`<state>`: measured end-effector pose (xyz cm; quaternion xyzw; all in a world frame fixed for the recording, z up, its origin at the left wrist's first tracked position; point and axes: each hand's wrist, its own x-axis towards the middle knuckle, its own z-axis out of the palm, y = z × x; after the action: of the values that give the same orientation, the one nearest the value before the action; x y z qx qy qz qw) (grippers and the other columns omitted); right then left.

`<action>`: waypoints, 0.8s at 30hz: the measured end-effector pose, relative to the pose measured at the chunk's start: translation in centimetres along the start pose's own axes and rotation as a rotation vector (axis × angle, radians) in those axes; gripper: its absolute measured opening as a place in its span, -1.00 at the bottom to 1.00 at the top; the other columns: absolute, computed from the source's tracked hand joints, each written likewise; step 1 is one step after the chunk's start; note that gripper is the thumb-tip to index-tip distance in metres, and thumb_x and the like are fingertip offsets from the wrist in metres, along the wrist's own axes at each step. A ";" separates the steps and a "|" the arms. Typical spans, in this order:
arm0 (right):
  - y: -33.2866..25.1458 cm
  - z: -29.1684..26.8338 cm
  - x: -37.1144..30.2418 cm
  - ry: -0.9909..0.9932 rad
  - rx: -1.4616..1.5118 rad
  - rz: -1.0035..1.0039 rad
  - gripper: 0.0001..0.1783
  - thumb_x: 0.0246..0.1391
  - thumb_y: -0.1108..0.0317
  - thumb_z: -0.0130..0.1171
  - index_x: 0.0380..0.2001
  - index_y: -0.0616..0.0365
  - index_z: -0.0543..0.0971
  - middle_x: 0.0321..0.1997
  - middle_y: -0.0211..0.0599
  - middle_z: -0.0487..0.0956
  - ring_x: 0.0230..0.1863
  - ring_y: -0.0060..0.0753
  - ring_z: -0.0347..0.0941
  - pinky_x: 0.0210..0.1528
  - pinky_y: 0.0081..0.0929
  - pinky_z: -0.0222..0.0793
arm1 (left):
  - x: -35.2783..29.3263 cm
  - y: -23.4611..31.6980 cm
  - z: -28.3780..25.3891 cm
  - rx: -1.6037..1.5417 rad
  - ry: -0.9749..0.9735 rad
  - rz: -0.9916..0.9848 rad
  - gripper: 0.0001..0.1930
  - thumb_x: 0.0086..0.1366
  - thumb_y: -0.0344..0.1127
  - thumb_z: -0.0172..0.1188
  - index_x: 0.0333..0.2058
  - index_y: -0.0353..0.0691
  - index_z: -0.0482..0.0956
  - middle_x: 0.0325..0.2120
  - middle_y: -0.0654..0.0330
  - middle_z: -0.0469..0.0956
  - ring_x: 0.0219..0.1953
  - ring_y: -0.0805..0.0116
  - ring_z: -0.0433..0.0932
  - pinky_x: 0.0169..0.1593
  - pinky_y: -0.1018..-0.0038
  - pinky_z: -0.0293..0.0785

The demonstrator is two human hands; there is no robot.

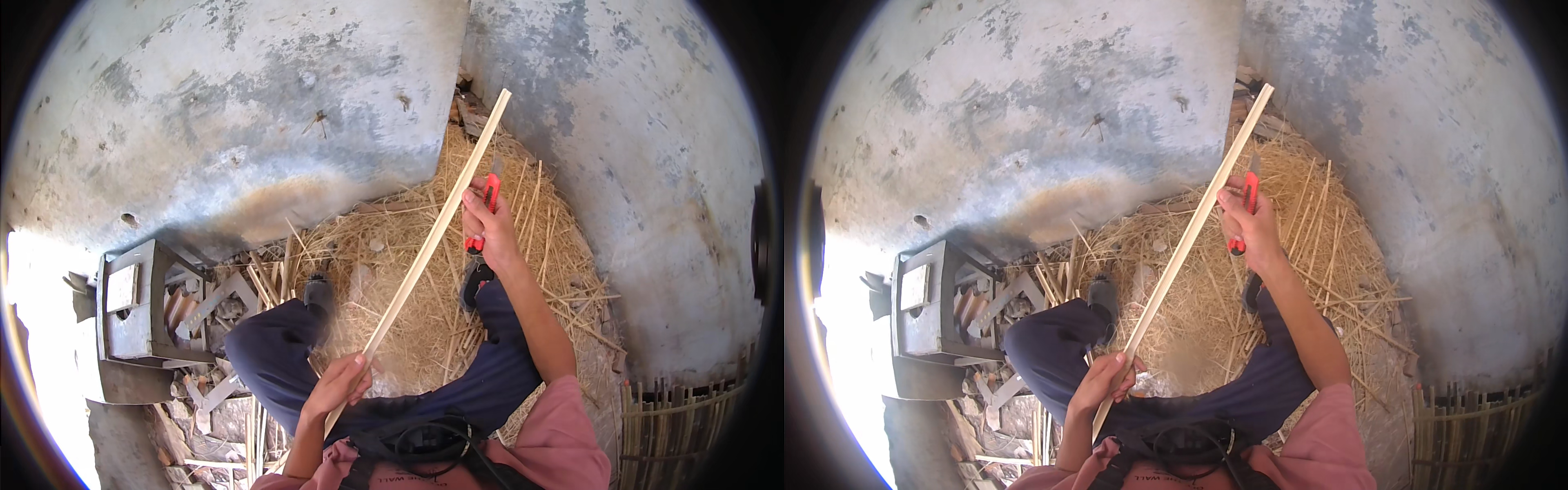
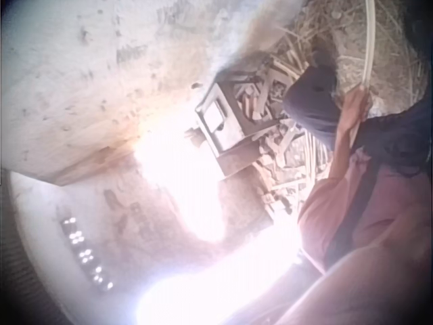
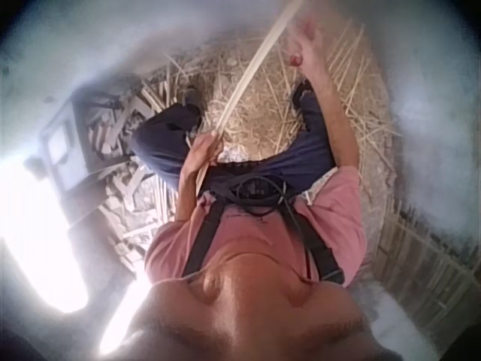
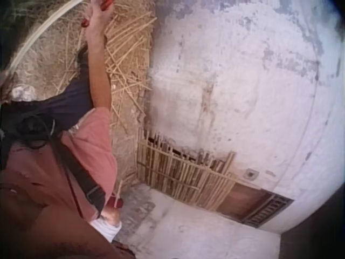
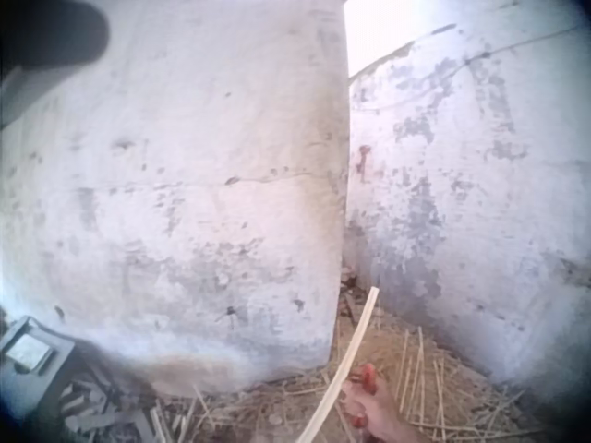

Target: The person uses a utility knife to shave thin strips of wood from a long piece of bamboo, repeatedly running the blade down the edge of the wood while holding it by hand.

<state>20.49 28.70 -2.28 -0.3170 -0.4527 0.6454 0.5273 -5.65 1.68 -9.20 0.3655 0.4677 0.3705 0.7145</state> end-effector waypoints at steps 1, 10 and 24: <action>-0.1 0.0 0.0 0.002 -0.006 -0.002 -0.59 0.33 0.30 0.32 0.13 0.25 0.49 -0.70 -0.68 0.24 -0.72 -0.77 0.05 -0.63 -0.62 -0.05 | 0.1 -0.2 -0.1 -0.006 -0.007 0.005 -0.42 0.68 0.07 -0.23 -0.03 -0.41 0.55 -0.62 0.37 0.32 -0.68 0.62 0.24 -0.57 0.62 0.35; 0.1 -0.4 0.2 0.021 -0.016 -0.015 -0.60 0.31 0.34 0.33 0.10 0.29 0.50 -0.64 -0.69 0.29 -0.71 -0.81 0.04 -0.63 -0.63 -0.05 | 0.4 -0.6 -0.1 -0.044 0.027 0.007 -0.44 0.69 0.05 -0.25 0.02 -0.39 0.53 -0.53 0.36 0.32 -0.59 0.62 0.29 -0.50 0.60 0.43; 0.2 -0.7 0.3 0.037 -0.045 -0.003 -0.65 0.31 0.35 0.32 0.06 0.26 0.51 -0.61 -0.70 0.28 -0.70 -0.81 0.04 -0.63 -0.64 -0.04 | 0.6 -2.4 -1.3 -0.021 -0.045 0.000 -0.28 0.66 0.18 -0.29 0.12 -0.48 0.52 -0.56 0.33 0.36 -0.52 0.52 0.40 -0.38 0.56 0.52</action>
<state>20.94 29.13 -2.72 -0.3398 -0.4579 0.6282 0.5294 -6.21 1.34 -11.86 0.3662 0.4473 0.3672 0.7287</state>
